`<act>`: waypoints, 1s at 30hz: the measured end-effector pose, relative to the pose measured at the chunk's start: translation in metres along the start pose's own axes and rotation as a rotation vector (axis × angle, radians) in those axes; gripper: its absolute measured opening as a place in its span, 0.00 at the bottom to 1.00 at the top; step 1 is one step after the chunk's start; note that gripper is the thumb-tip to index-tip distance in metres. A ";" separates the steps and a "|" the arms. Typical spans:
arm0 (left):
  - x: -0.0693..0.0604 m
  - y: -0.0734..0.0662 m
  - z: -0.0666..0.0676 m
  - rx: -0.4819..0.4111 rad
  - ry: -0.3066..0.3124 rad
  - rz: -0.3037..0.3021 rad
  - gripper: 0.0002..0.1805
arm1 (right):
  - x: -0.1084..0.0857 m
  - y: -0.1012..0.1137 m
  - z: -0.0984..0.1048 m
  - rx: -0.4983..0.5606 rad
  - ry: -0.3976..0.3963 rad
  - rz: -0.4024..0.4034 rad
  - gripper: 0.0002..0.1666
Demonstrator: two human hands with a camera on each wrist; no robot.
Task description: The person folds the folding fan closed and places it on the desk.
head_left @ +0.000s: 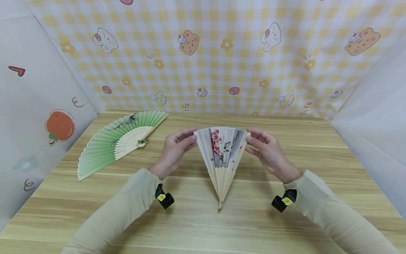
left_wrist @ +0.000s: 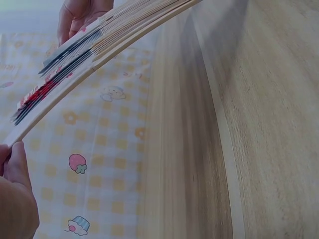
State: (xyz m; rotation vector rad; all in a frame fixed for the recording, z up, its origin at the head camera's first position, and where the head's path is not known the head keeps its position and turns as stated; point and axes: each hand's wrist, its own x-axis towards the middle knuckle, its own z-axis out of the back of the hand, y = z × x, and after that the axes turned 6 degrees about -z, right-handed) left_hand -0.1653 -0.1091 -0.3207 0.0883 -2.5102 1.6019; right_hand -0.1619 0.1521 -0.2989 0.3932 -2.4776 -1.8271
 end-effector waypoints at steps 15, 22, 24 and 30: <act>0.003 0.002 -0.007 0.023 0.032 0.022 0.17 | 0.000 -0.001 -0.004 0.021 -0.005 -0.049 0.13; 0.005 0.003 -0.009 0.046 0.050 0.035 0.15 | 0.000 -0.002 -0.006 0.003 0.011 -0.047 0.12; 0.005 0.004 -0.009 0.048 0.052 0.039 0.16 | 0.000 -0.001 -0.006 -0.006 0.014 -0.045 0.11; 0.006 0.004 -0.012 0.057 0.068 0.040 0.16 | 0.000 0.001 -0.008 -0.017 0.019 -0.045 0.11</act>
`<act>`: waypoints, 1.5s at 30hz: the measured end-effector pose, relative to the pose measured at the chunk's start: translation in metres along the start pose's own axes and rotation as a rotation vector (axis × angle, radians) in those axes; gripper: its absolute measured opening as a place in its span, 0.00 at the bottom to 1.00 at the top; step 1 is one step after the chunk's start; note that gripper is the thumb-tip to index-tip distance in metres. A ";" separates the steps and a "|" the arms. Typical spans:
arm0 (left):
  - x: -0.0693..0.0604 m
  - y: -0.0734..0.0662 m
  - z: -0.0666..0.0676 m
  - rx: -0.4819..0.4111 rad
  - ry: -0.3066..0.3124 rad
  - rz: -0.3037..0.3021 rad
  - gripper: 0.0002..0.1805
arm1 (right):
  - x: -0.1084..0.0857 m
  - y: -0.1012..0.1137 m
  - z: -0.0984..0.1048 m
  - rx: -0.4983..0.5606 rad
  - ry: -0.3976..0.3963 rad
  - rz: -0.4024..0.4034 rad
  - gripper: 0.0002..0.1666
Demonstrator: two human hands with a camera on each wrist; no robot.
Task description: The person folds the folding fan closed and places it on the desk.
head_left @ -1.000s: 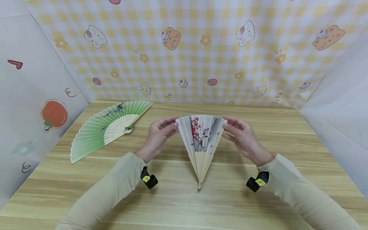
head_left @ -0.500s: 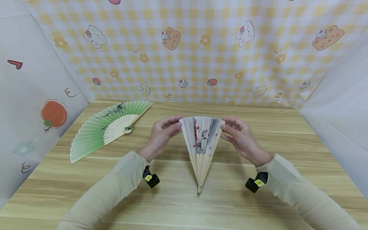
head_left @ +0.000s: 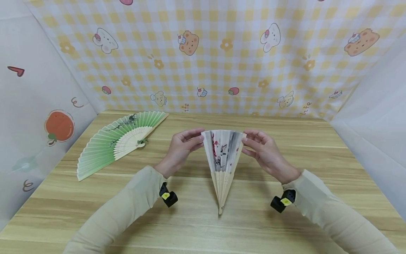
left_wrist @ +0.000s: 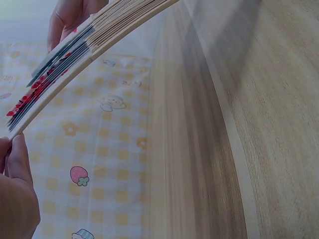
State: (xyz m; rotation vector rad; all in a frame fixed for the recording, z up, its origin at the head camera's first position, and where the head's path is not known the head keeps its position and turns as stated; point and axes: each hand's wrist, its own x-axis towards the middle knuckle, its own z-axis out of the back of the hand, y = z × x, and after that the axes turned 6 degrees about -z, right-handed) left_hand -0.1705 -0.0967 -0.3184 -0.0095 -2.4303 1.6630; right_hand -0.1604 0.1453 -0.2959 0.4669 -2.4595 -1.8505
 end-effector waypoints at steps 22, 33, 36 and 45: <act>0.003 0.001 -0.008 -0.011 0.048 0.002 0.17 | 0.005 0.001 -0.009 -0.065 0.014 -0.006 0.10; 0.002 0.001 -0.012 -0.027 0.072 0.002 0.16 | 0.005 0.001 -0.012 -0.072 0.017 -0.014 0.10; 0.002 0.001 -0.012 -0.039 0.081 -0.001 0.15 | 0.005 0.001 -0.013 -0.072 0.016 -0.015 0.10; 0.001 0.001 -0.014 -0.040 0.117 0.007 0.18 | 0.004 0.000 -0.016 -0.077 0.019 -0.014 0.10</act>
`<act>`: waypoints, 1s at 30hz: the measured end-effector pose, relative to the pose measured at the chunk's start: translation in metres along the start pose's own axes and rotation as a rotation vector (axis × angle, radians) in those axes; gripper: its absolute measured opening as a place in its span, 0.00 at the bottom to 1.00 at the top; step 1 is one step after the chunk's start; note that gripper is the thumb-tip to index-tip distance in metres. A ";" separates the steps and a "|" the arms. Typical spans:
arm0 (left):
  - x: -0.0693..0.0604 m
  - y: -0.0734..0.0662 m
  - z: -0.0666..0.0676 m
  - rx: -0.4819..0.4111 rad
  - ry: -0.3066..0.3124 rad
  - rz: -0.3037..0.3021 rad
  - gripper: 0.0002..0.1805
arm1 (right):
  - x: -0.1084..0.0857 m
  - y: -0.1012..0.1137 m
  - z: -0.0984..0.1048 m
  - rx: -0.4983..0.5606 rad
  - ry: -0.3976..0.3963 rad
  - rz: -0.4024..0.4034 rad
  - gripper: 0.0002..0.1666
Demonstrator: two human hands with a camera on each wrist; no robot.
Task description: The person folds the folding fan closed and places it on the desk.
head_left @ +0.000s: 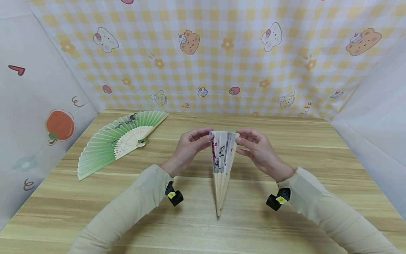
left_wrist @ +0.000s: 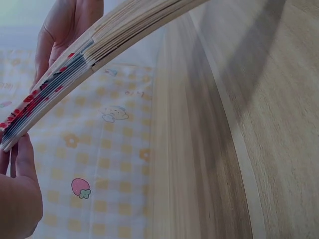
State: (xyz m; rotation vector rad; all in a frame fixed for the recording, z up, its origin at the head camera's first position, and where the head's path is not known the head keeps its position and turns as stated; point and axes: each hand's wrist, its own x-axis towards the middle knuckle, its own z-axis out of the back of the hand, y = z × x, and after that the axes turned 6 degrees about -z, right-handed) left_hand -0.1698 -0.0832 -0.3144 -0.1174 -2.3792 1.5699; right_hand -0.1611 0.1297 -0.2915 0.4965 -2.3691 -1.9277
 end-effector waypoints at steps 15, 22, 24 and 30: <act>0.000 0.001 -0.006 0.046 -0.016 -0.002 0.20 | 0.001 -0.002 -0.003 -0.030 -0.009 0.014 0.10; 0.000 0.001 -0.007 0.060 -0.033 -0.011 0.19 | 0.001 -0.001 -0.003 -0.036 -0.009 0.011 0.11; 0.000 0.000 -0.008 0.059 -0.029 -0.013 0.18 | 0.001 -0.001 -0.003 -0.044 -0.006 0.005 0.11; 0.000 -0.002 -0.010 0.067 -0.011 -0.021 0.18 | 0.002 0.000 -0.003 -0.057 0.015 -0.017 0.15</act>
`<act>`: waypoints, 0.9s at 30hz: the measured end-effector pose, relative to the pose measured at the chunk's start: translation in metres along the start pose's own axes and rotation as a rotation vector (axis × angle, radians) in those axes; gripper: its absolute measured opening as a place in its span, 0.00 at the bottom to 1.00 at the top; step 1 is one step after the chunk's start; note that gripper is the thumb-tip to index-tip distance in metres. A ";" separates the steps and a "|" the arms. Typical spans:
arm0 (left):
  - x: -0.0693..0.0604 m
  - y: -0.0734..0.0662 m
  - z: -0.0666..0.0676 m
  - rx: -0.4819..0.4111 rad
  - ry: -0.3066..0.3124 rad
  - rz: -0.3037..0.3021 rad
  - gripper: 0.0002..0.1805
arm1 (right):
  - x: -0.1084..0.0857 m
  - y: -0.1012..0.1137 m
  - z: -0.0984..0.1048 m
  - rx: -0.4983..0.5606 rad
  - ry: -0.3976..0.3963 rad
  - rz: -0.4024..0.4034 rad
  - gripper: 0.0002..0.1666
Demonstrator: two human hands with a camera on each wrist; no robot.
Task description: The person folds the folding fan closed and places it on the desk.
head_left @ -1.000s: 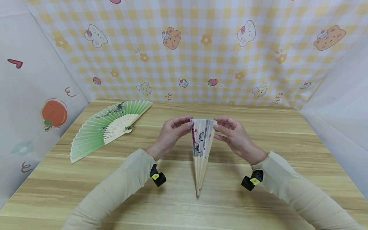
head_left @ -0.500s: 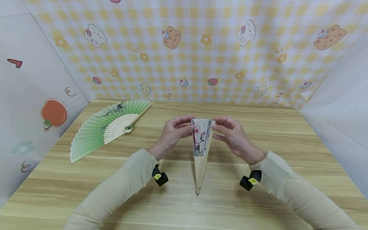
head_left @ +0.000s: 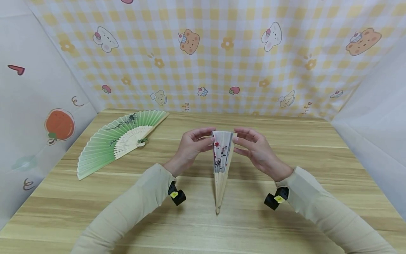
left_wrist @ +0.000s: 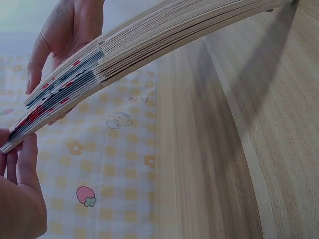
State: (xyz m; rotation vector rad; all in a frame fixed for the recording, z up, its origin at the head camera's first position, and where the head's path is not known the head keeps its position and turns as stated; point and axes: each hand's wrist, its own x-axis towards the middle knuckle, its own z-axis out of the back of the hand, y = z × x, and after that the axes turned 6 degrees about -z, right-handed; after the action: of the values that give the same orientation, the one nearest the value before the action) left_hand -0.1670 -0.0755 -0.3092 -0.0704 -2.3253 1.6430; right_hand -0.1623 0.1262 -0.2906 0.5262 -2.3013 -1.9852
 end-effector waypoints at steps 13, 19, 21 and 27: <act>0.001 -0.001 0.000 0.006 0.017 -0.011 0.18 | -0.002 0.002 0.002 0.099 0.068 -0.032 0.18; 0.002 -0.001 -0.001 -0.004 0.021 -0.006 0.18 | -0.003 0.002 0.001 0.093 0.070 -0.016 0.12; 0.002 -0.001 -0.002 -0.006 0.027 -0.009 0.18 | -0.003 0.002 0.001 0.085 0.075 -0.008 0.11; 0.002 -0.002 -0.004 -0.003 0.038 -0.011 0.18 | -0.004 0.002 0.000 0.088 0.097 0.003 0.11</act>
State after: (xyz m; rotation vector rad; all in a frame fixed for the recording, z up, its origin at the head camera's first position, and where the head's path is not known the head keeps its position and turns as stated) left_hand -0.1677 -0.0721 -0.3057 -0.0890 -2.2962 1.6193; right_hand -0.1591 0.1273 -0.2876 0.6102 -2.3369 -1.8210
